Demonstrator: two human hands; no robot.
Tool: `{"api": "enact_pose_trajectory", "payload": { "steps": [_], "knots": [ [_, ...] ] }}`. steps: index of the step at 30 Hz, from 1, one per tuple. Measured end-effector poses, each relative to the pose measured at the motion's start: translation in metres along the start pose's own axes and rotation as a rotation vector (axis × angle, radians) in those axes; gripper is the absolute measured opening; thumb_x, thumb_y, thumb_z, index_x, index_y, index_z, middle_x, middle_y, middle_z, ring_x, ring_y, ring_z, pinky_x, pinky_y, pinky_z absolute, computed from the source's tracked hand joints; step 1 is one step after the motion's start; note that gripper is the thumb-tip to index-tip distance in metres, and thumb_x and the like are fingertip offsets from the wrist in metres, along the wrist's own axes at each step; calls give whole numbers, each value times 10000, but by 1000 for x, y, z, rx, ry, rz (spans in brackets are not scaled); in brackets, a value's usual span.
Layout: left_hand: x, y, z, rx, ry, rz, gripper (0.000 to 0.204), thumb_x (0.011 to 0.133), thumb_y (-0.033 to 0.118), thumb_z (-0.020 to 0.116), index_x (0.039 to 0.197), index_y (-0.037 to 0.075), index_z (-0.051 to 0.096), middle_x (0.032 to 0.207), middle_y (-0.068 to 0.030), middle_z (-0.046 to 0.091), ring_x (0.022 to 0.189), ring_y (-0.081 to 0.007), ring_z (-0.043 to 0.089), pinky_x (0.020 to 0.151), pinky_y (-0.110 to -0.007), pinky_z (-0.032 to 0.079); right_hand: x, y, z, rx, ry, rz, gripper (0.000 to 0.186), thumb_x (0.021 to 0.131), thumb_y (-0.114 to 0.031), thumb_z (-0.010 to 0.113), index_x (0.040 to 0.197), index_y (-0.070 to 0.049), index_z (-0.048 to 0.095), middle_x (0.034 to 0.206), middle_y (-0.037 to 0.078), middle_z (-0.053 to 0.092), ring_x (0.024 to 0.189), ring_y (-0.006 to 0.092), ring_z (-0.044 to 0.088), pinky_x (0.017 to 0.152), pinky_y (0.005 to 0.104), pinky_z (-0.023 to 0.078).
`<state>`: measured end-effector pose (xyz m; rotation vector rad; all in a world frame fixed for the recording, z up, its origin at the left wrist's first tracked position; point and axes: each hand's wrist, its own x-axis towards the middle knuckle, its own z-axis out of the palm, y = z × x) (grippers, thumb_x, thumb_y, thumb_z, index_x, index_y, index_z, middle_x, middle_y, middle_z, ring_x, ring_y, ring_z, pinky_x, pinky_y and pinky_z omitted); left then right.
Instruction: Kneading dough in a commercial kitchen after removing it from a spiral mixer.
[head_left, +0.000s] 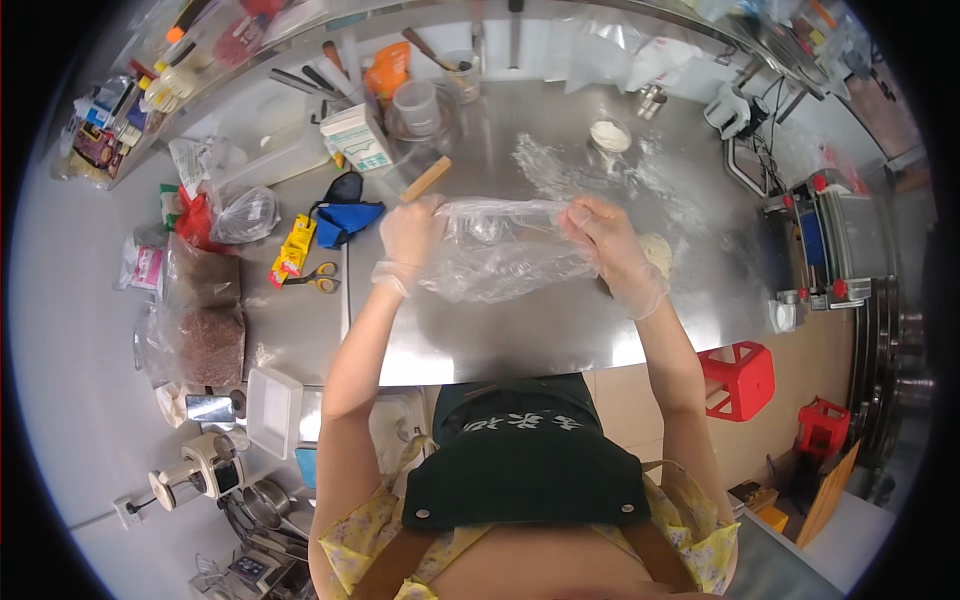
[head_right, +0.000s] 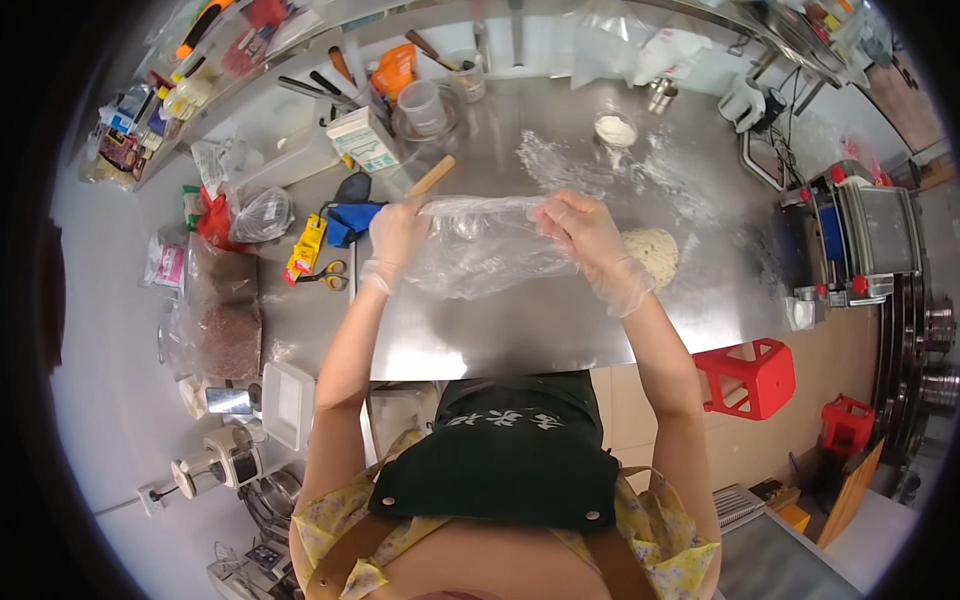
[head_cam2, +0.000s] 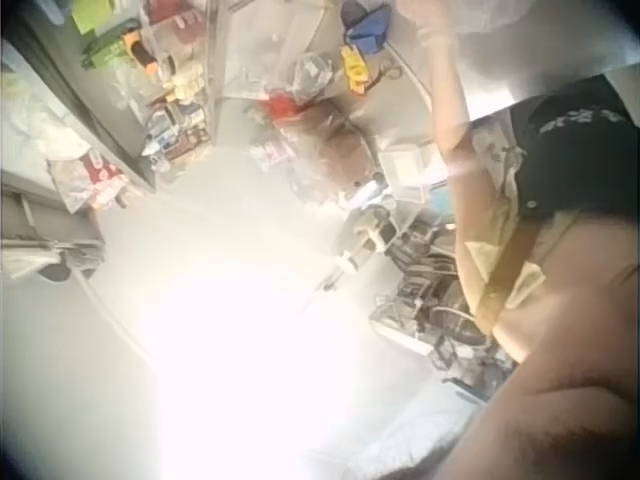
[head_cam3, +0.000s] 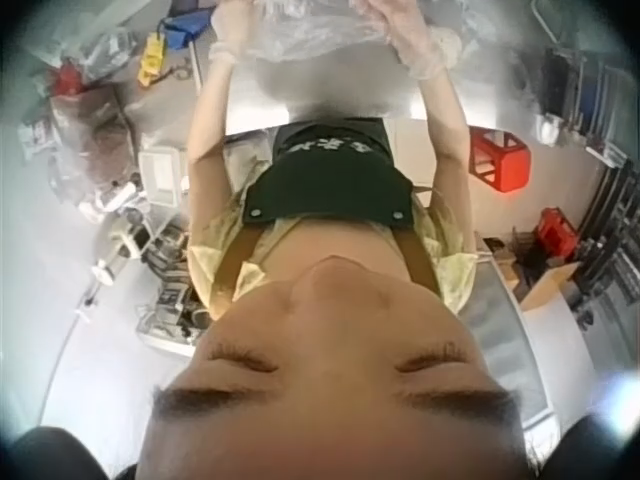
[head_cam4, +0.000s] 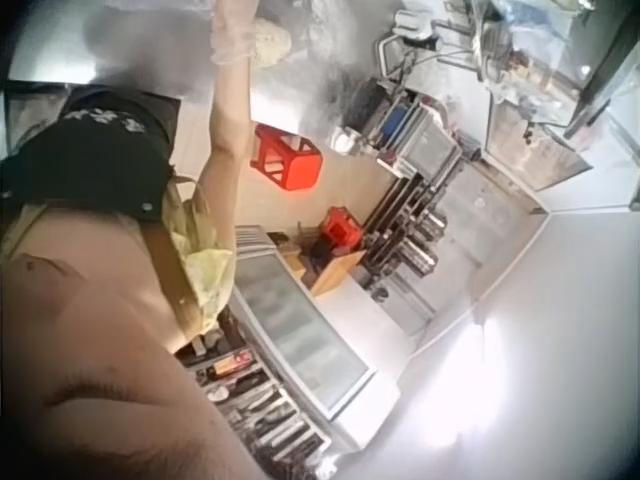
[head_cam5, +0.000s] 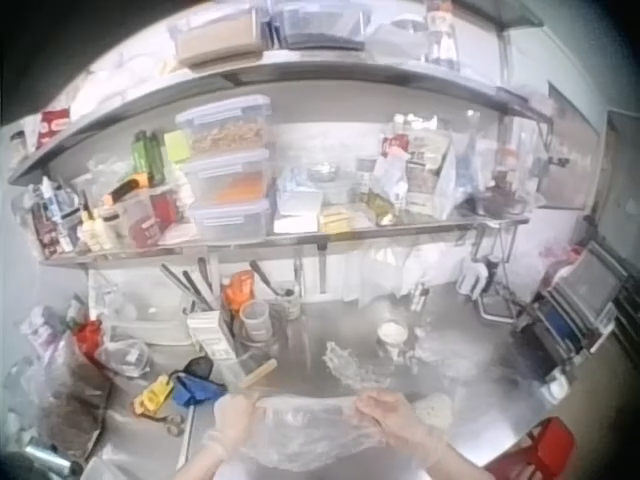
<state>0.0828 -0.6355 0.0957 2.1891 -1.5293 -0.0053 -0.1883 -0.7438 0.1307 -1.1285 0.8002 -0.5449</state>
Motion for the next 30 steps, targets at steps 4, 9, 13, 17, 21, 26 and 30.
{"api": "enact_pose_trajectory", "payload": {
  "steps": [4,9,13,17,21,26,30],
  "knots": [
    [-9,24,55,-474,23,-75,110,772,171,655,791,81,715,662,-151,664,601,-296,652,571,-370,478,-35,-21,-33,-197,-157,-123,417,879,-228,722,1231,-19,639,986,84,692,912,145,628,834,281,488],
    [-16,77,59,-917,-443,-362,246,848,211,627,692,22,647,554,-11,557,550,-91,507,541,-285,413,-36,0,-64,-786,-218,-45,759,759,-315,818,1390,-20,516,1265,144,641,1119,207,620,926,320,473],
    [-30,113,51,-871,-514,-277,278,860,249,636,708,17,654,563,-25,567,551,-86,514,542,-281,416,-31,27,-67,-486,-134,-280,660,762,-306,805,1304,7,594,1156,145,699,1037,200,656,912,338,483],
    [-41,102,50,-861,-643,-106,241,865,262,654,794,35,692,669,-42,654,626,-115,598,605,-299,466,-24,22,-65,-674,-404,-54,465,828,-236,740,1202,26,653,1024,124,730,929,173,661,827,309,499],
    [-49,35,69,-395,-644,49,194,866,241,664,915,55,691,799,-51,709,742,-179,675,710,-338,517,-32,20,-79,-234,57,57,248,891,-116,647,1110,-3,679,861,11,668,800,79,591,700,208,453],
    [-69,7,102,-1004,-294,-511,167,850,153,645,991,63,638,897,-75,687,847,-221,671,774,-388,539,-29,28,-41,8,115,140,142,897,-56,617,1024,-40,681,777,-59,581,729,25,530,638,171,409],
    [-72,2,81,-1928,-460,-900,137,846,87,623,981,78,606,988,-89,654,995,-242,638,807,-429,550,-25,59,-74,109,116,12,123,880,-20,609,972,-59,680,805,-52,600,757,55,548,660,209,431]
  ]
}}
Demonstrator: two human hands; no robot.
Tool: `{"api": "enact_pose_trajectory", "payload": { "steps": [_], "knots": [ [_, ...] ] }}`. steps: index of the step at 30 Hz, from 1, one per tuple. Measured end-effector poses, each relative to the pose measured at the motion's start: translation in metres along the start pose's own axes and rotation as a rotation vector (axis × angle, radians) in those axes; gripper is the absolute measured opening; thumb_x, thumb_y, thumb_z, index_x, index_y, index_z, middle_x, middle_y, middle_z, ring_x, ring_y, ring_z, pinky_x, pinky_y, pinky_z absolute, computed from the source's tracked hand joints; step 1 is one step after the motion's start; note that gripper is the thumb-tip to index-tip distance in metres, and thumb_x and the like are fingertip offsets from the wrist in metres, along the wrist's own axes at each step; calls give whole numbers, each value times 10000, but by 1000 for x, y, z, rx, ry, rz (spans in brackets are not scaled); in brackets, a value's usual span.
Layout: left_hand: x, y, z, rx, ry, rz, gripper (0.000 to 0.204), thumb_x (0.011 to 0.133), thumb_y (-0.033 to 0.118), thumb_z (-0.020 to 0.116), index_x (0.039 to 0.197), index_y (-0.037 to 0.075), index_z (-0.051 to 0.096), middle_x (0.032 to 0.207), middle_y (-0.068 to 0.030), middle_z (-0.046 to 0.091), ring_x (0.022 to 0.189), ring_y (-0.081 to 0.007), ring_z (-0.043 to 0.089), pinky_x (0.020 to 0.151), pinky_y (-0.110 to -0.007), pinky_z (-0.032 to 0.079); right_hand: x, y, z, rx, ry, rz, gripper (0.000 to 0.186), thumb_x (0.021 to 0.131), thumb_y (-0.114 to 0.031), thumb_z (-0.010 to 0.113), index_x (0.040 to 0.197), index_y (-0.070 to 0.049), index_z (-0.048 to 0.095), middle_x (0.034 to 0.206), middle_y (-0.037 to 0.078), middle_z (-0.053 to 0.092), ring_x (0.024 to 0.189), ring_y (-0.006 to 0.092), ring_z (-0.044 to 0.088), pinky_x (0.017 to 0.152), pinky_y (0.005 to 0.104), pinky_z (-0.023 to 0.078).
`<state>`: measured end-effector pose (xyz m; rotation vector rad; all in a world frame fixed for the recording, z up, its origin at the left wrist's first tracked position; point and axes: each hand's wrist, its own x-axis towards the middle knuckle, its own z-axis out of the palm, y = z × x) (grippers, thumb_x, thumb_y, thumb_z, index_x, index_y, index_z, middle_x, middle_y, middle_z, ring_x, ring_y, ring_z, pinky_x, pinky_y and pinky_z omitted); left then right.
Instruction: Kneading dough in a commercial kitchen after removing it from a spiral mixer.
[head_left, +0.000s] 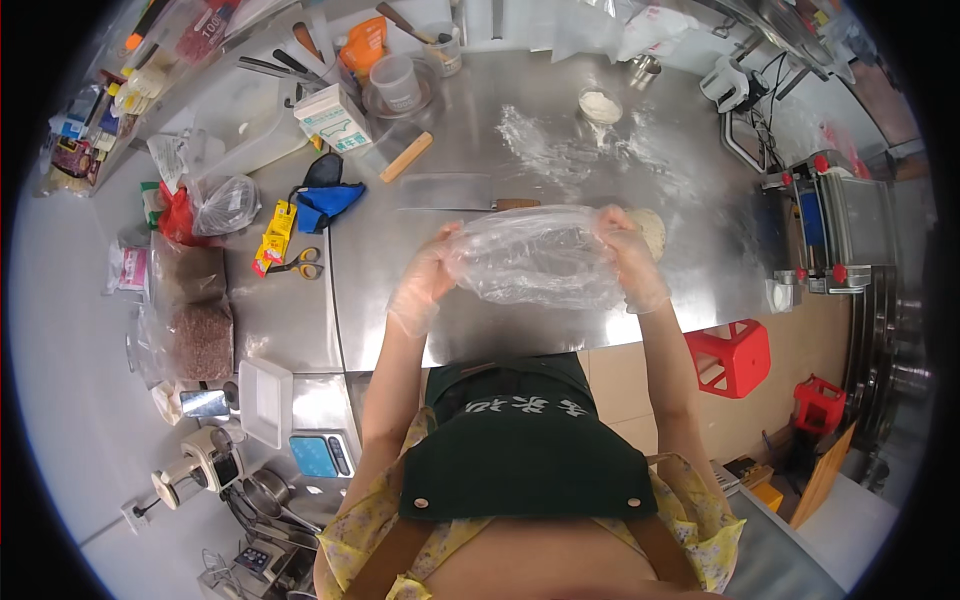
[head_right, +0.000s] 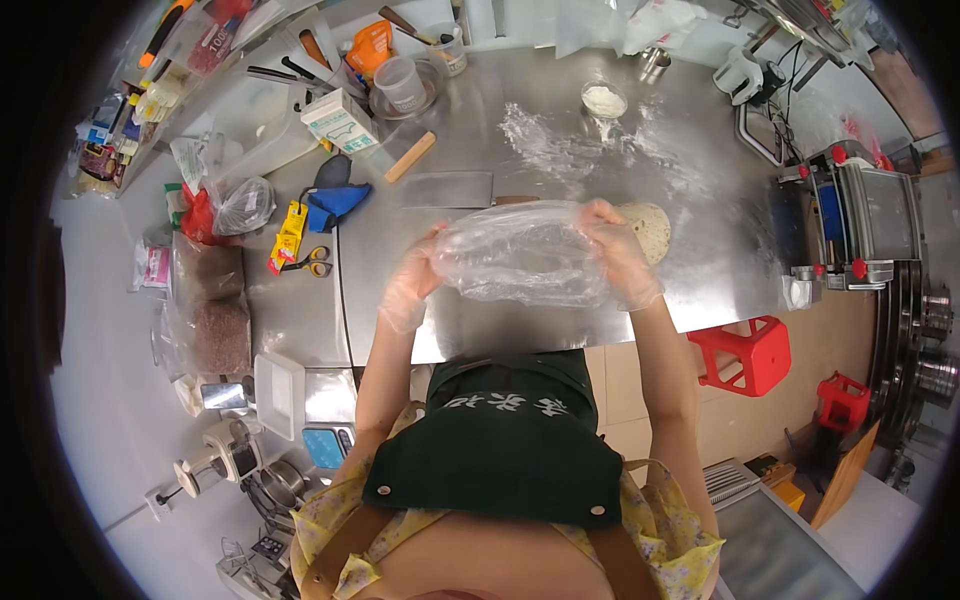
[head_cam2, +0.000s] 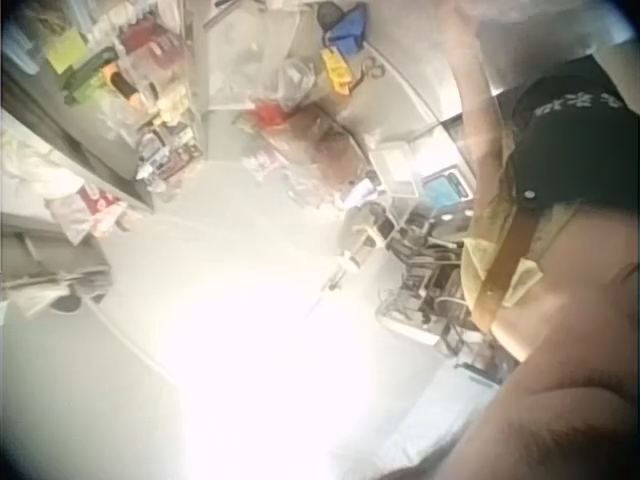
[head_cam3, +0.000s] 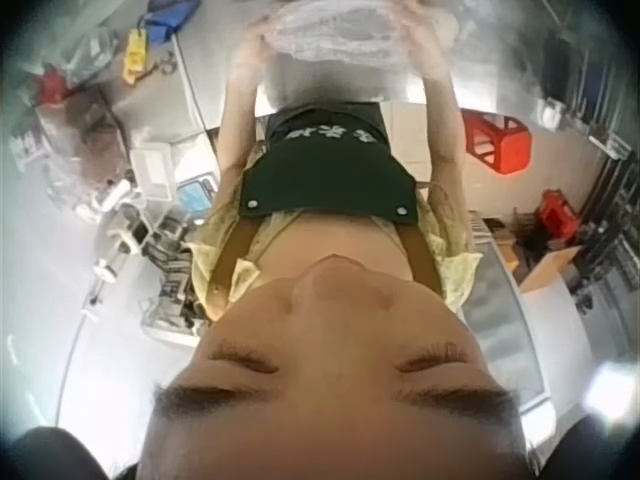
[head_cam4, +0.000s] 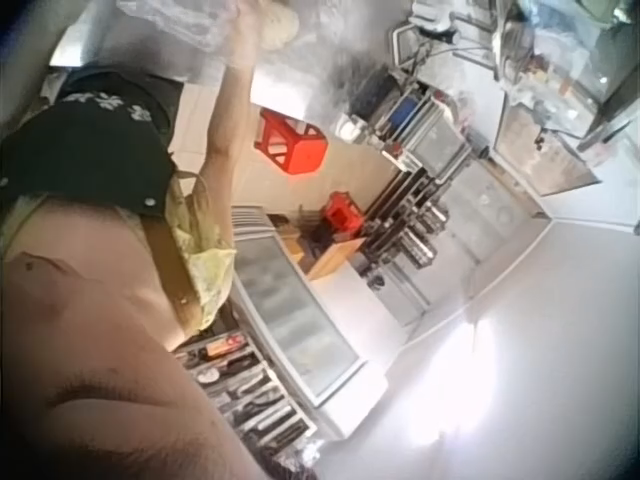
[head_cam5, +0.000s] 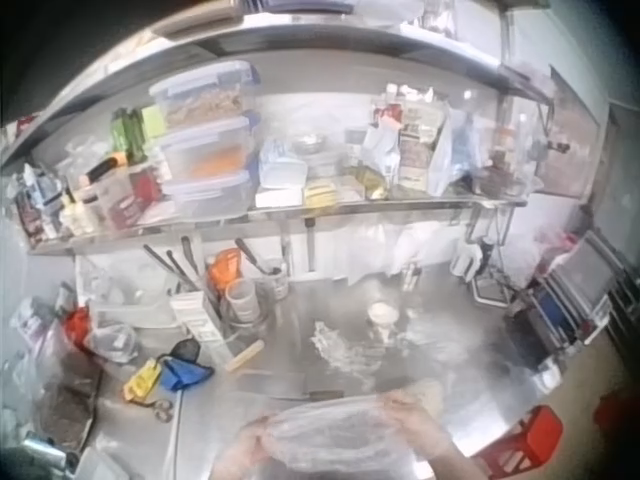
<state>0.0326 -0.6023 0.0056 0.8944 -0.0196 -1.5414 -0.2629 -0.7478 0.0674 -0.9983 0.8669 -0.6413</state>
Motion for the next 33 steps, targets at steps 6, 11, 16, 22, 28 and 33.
{"api": "enact_pose_trajectory", "payload": {
  "steps": [6,11,16,22,28,33],
  "knots": [
    [-21,22,6,1197,-273,473,355,855,86,625,1209,110,643,980,-131,659,920,-267,674,826,-396,556,25,54,-8,-825,122,-549,200,839,-51,646,1034,-85,674,805,43,653,674,180,631,623,336,495],
    [-8,-6,-2,2211,276,739,695,853,71,615,1480,263,385,1036,-116,597,659,-272,679,587,-392,561,1,50,42,-1791,241,-304,594,879,-129,616,1445,-190,447,847,94,648,672,273,685,595,398,540],
    [22,-11,-34,2426,380,475,955,847,24,582,1574,363,64,1046,-133,532,579,-246,668,495,-413,543,11,92,18,-2046,242,-64,725,913,-113,526,1559,-245,223,938,109,628,645,264,684,546,392,555],
    [13,-17,-31,2145,317,705,905,855,9,564,1565,374,136,1037,-147,555,621,-312,670,537,-405,558,3,92,3,-1868,274,-346,683,887,-72,550,1517,-217,328,939,122,636,619,269,675,512,391,542],
    [-35,-12,42,1695,438,977,738,867,74,580,1522,282,312,1120,-219,549,736,-416,652,614,-488,536,-28,60,42,-1404,487,-1028,431,824,-54,617,1247,-123,571,1028,145,607,609,276,661,509,394,532],
    [8,-58,-61,2048,215,556,599,896,43,519,1463,208,417,1171,-221,570,762,-375,689,646,-437,579,-12,110,5,-1532,177,-523,267,826,-106,659,1092,-96,667,1138,177,628,711,313,663,630,383,548]
  ]
}}
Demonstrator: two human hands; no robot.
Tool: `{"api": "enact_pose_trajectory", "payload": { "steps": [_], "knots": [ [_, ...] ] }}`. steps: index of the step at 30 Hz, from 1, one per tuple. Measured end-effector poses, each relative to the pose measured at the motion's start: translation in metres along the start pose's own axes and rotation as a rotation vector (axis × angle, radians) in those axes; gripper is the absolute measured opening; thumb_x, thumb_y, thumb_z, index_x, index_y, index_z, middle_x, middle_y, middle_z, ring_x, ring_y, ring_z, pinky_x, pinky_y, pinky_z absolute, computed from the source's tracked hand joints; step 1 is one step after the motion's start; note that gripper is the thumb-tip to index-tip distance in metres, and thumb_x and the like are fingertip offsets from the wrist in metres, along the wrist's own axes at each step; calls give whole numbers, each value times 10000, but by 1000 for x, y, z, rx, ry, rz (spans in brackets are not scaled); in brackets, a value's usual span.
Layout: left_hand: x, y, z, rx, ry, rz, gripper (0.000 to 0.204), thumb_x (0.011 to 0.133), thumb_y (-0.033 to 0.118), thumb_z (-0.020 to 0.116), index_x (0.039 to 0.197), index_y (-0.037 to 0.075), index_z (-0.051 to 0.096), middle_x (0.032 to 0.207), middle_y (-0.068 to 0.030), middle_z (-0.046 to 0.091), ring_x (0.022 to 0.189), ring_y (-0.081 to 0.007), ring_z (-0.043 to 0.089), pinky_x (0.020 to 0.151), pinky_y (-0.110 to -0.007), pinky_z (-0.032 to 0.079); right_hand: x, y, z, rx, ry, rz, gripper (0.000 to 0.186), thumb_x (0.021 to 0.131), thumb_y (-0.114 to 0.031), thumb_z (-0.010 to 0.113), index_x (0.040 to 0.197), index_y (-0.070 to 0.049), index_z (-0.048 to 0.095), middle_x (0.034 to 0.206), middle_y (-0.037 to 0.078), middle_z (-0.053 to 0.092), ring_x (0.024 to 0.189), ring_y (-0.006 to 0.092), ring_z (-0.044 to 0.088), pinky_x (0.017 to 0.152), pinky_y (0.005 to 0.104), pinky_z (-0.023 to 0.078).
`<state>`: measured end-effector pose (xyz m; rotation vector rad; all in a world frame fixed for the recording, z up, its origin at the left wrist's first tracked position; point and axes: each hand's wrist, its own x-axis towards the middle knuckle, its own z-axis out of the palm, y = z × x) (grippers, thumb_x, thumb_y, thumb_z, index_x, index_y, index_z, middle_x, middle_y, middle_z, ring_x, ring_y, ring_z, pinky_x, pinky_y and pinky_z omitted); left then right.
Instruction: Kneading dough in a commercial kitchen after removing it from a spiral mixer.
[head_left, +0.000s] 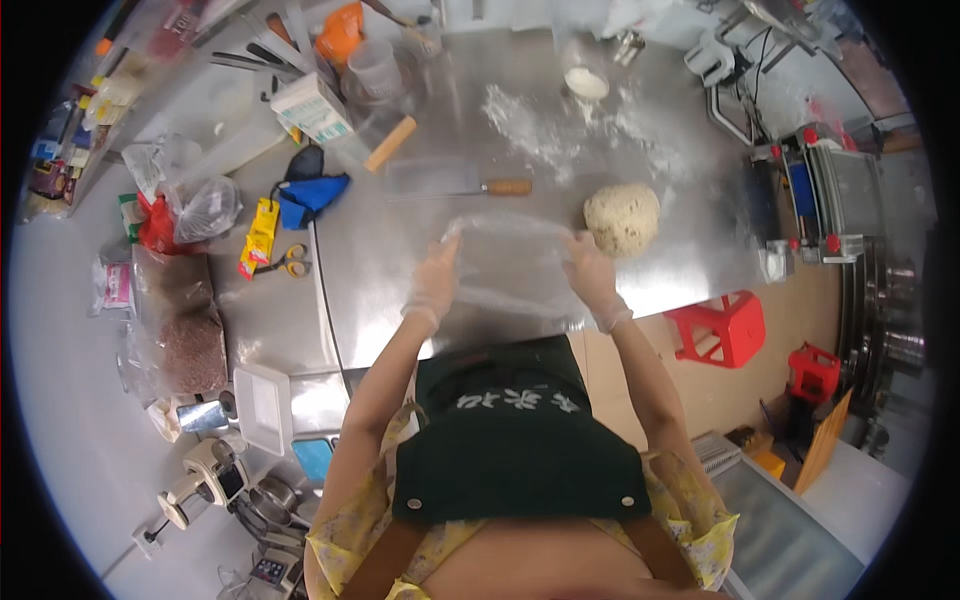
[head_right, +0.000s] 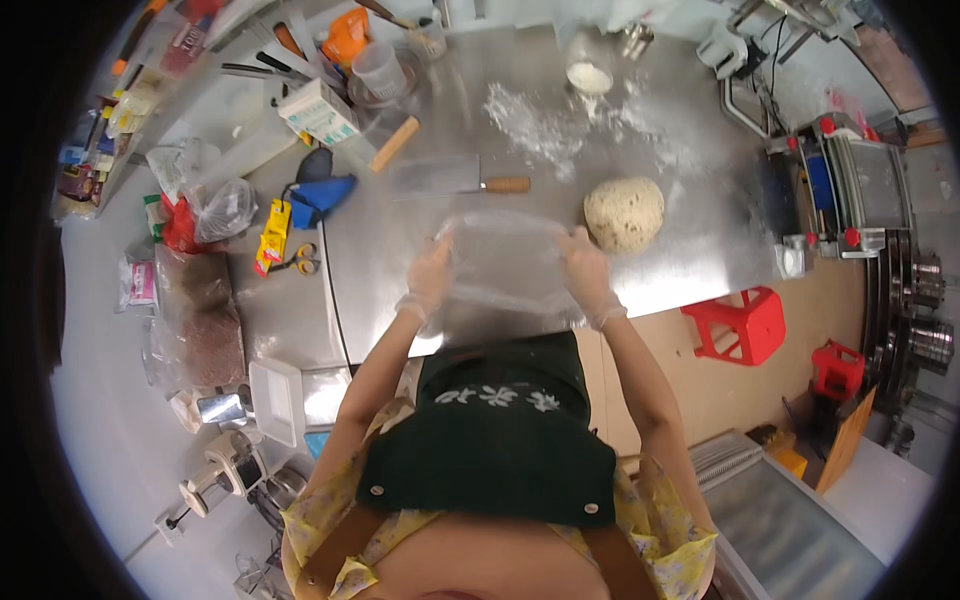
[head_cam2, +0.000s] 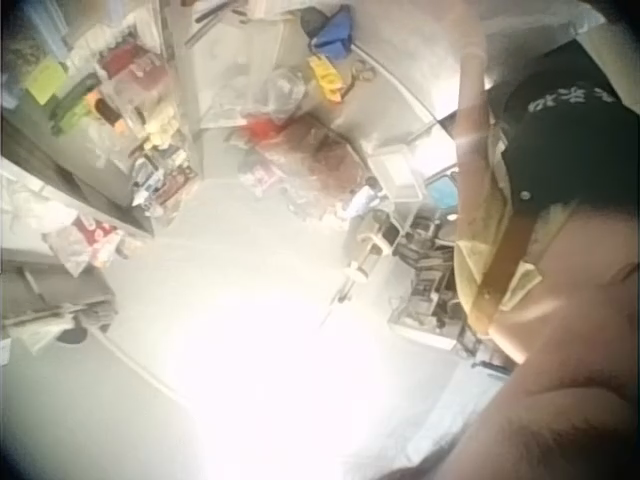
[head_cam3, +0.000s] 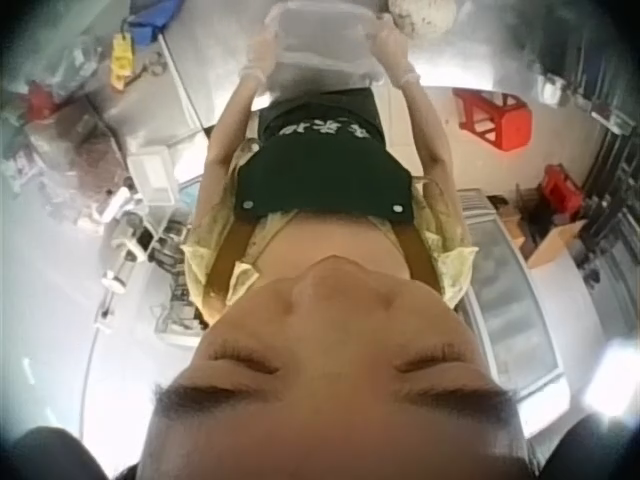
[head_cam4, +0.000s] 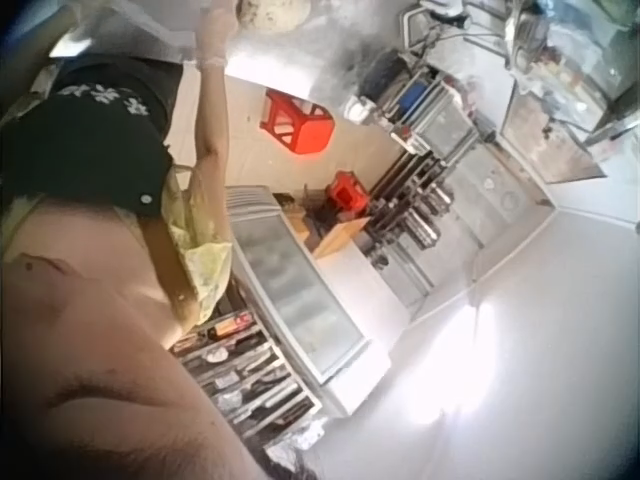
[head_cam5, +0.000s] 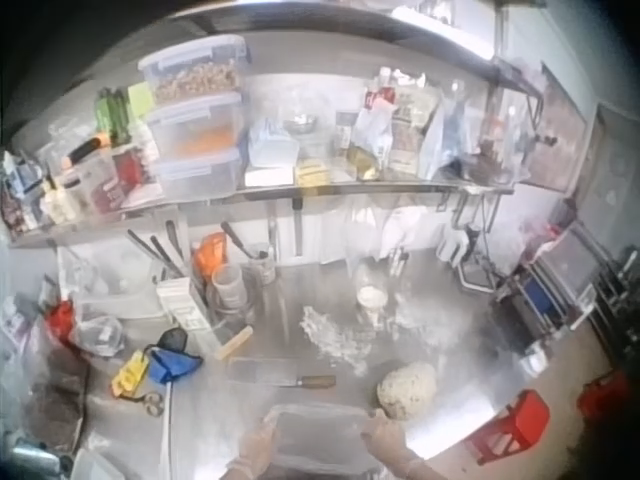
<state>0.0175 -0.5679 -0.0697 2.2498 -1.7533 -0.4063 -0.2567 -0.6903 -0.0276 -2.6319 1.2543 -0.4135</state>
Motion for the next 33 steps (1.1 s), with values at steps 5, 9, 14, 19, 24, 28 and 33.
{"api": "enact_pose_trajectory", "payload": {
  "steps": [5,9,14,19,24,28,33],
  "knots": [
    [6,-1,7,61,-15,-31,505,924,77,495,1421,161,461,1137,-235,596,733,-360,699,621,-429,578,16,77,-13,598,209,292,270,921,-176,624,1135,-14,656,1154,169,658,1034,237,631,873,345,500],
    [5,5,4,104,-38,-112,490,902,129,552,1387,161,489,1063,-213,612,717,-348,701,564,-429,569,18,184,-19,708,375,656,421,971,-328,607,1189,31,624,1132,113,668,1089,171,576,913,331,462],
    [-2,6,2,95,-45,-192,585,863,202,619,1422,201,447,1052,-187,608,725,-358,697,588,-433,572,15,236,17,1228,241,985,627,950,-517,584,1257,30,586,1063,127,683,1029,198,601,913,320,464],
    [-9,7,2,-37,-87,-295,733,821,229,662,1485,303,362,1134,-169,597,814,-390,687,689,-455,573,24,208,31,1053,157,1039,665,928,-514,621,1302,33,564,1140,174,676,1170,230,563,970,363,441],
    [-13,-3,10,-30,-72,-394,830,760,102,707,1493,287,364,1094,-148,626,904,-364,663,786,-452,547,17,130,-3,288,44,571,694,898,-436,696,1383,19,500,1235,218,631,1229,233,537,1004,366,434],
    [-10,-6,9,-9,-107,-390,759,819,179,670,1490,329,349,1229,-165,579,897,-373,681,765,-447,568,21,160,-4,1061,-14,617,693,899,-346,710,1438,-10,431,1362,189,548,1258,233,517,1067,341,399],
    [-12,-1,2,-66,-63,-375,763,807,112,679,1478,305,369,1204,-161,586,928,-378,667,795,-449,557,-1,194,17,1559,-326,765,660,940,-398,626,1436,-11,425,1387,154,538,1277,241,516,1074,327,408]
  ]
}}
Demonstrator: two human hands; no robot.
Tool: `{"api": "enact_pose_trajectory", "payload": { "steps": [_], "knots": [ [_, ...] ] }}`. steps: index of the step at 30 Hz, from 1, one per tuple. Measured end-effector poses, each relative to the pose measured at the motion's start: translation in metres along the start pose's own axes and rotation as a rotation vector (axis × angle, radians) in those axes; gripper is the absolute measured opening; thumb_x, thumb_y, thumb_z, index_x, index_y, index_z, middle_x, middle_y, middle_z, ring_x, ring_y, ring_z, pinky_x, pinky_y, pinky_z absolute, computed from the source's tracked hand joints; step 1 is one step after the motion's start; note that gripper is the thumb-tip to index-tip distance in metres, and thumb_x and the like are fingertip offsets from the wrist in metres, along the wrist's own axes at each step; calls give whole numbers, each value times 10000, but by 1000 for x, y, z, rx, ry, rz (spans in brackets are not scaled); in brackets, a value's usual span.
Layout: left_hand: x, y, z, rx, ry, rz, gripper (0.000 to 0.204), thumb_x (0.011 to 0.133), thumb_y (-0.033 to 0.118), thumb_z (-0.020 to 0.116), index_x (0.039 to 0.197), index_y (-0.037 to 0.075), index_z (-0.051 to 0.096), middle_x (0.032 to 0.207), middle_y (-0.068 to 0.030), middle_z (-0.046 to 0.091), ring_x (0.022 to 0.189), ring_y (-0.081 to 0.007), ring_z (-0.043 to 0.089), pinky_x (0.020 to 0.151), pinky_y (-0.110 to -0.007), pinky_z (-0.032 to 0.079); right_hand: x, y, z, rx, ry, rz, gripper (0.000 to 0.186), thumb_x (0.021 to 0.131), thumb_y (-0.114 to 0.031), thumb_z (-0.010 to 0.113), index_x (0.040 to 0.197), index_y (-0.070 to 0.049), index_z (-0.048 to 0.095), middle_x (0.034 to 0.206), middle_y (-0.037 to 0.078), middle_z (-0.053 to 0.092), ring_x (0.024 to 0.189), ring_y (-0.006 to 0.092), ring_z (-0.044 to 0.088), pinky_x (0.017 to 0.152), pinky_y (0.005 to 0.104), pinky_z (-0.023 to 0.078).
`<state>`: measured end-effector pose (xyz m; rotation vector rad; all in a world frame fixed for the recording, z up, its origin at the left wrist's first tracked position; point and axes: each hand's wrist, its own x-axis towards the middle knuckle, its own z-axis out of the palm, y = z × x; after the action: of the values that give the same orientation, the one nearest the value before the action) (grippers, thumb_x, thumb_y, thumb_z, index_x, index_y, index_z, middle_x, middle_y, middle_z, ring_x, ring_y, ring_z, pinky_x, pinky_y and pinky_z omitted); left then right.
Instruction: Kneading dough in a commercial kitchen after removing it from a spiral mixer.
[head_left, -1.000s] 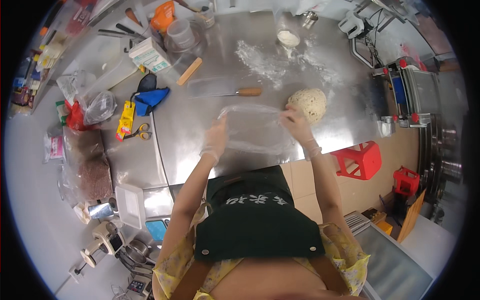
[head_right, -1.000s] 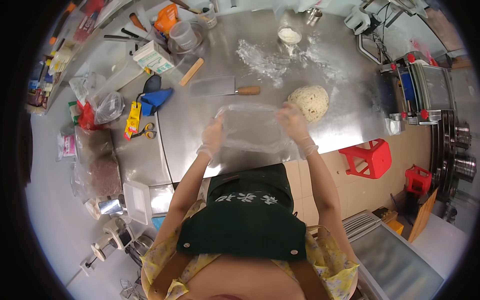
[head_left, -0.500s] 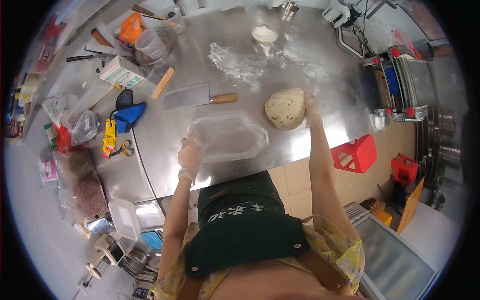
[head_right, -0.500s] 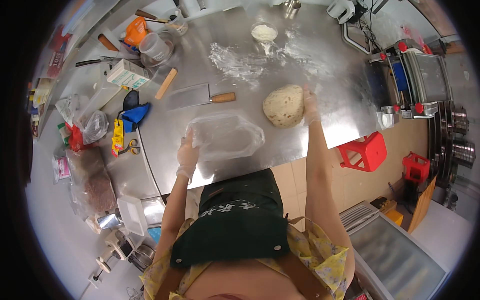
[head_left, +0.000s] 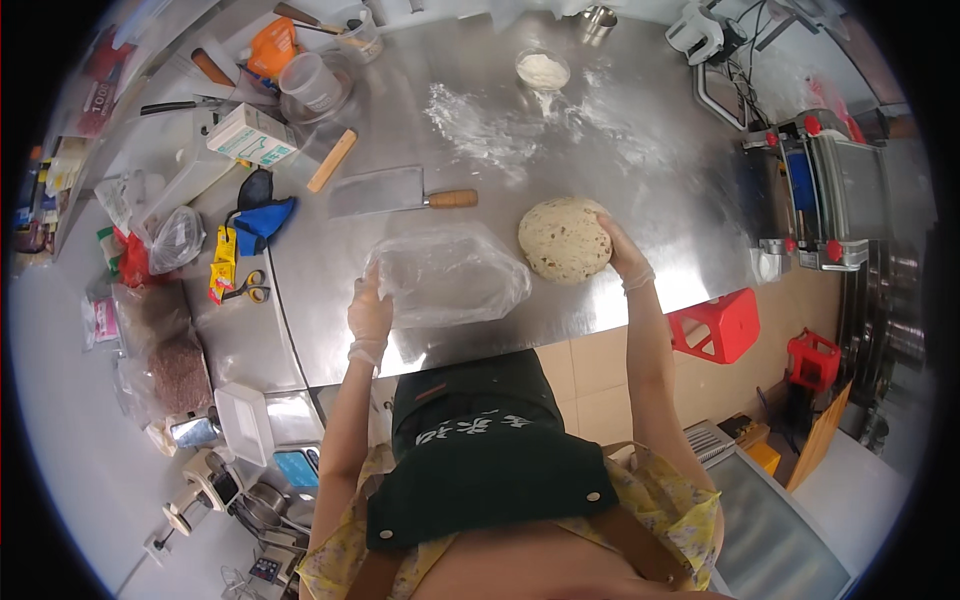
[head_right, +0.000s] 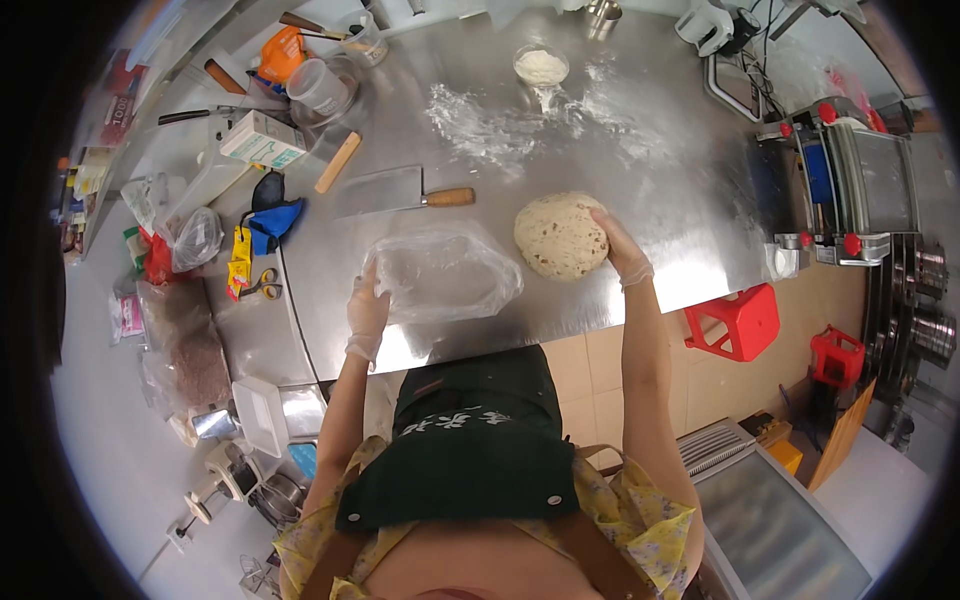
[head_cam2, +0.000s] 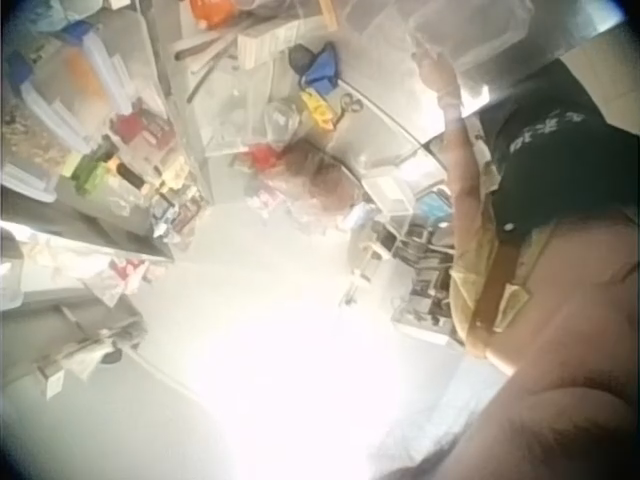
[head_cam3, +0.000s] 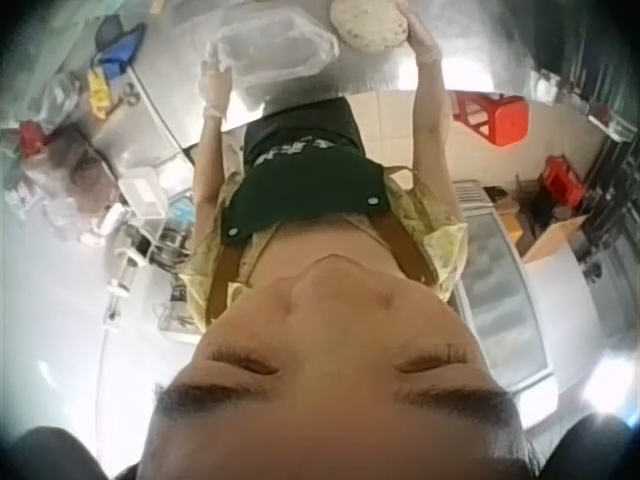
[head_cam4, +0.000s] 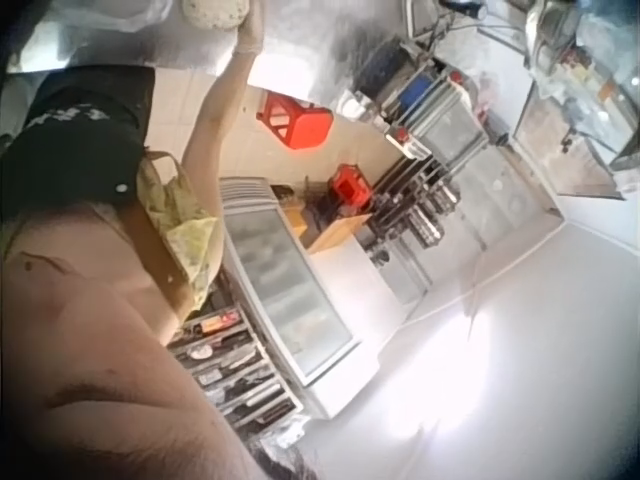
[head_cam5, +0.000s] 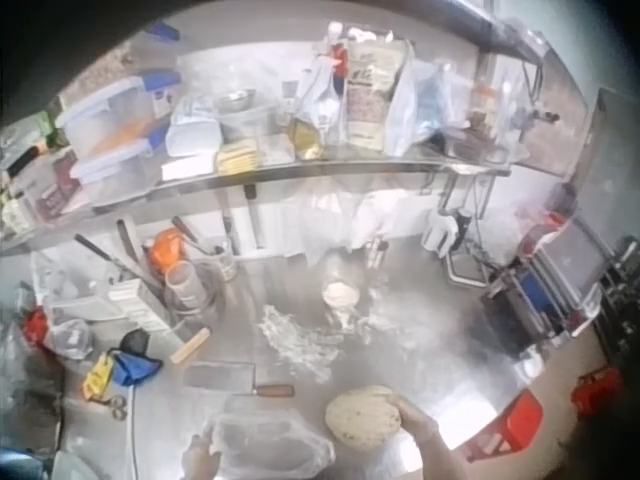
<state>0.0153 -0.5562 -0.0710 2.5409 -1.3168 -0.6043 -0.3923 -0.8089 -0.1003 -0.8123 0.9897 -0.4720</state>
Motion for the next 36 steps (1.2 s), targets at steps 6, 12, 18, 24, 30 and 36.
{"api": "enact_pose_trajectory", "payload": {
  "steps": [6,12,18,24,30,36],
  "knots": [
    [-4,1,-3,5,-13,-1,786,809,113,677,1495,301,341,1192,-168,590,927,-373,669,789,-444,559,-7,52,3,466,134,-120,631,987,-458,443,1428,-7,424,1412,151,522,1276,273,531,1059,419,457],
    [-9,15,-2,139,-7,-18,846,785,93,679,1523,286,315,1151,-153,614,902,-342,669,754,-438,550,-26,66,52,744,245,-168,635,937,-473,516,1389,-29,472,1352,155,564,1232,285,559,1012,426,494],
    [-19,11,3,220,92,46,722,842,93,561,1505,280,344,1158,-147,575,691,-341,673,606,-431,561,-70,20,85,698,91,-300,592,951,-477,470,1346,-40,523,1342,152,571,1199,290,582,988,462,511],
    [-25,28,9,192,-2,0,760,809,119,626,1497,261,336,1120,-136,570,656,-366,647,596,-464,542,-105,45,118,788,58,-37,577,959,-464,457,1349,-42,523,1340,150,575,1207,292,578,993,463,506],
    [-34,26,8,89,-45,35,745,809,120,622,1488,250,345,1084,-155,575,654,-368,647,595,-470,544,-109,78,194,912,42,256,560,970,-447,441,1351,-45,523,1338,147,579,1216,293,574,1000,465,500],
    [-43,16,7,-88,-126,51,699,849,158,622,1490,210,345,1075,-174,594,773,-393,666,669,-468,555,-62,94,213,795,-95,271,568,968,-435,431,1361,-34,515,1367,137,566,1240,293,555,1035,445,468]
  ]
}}
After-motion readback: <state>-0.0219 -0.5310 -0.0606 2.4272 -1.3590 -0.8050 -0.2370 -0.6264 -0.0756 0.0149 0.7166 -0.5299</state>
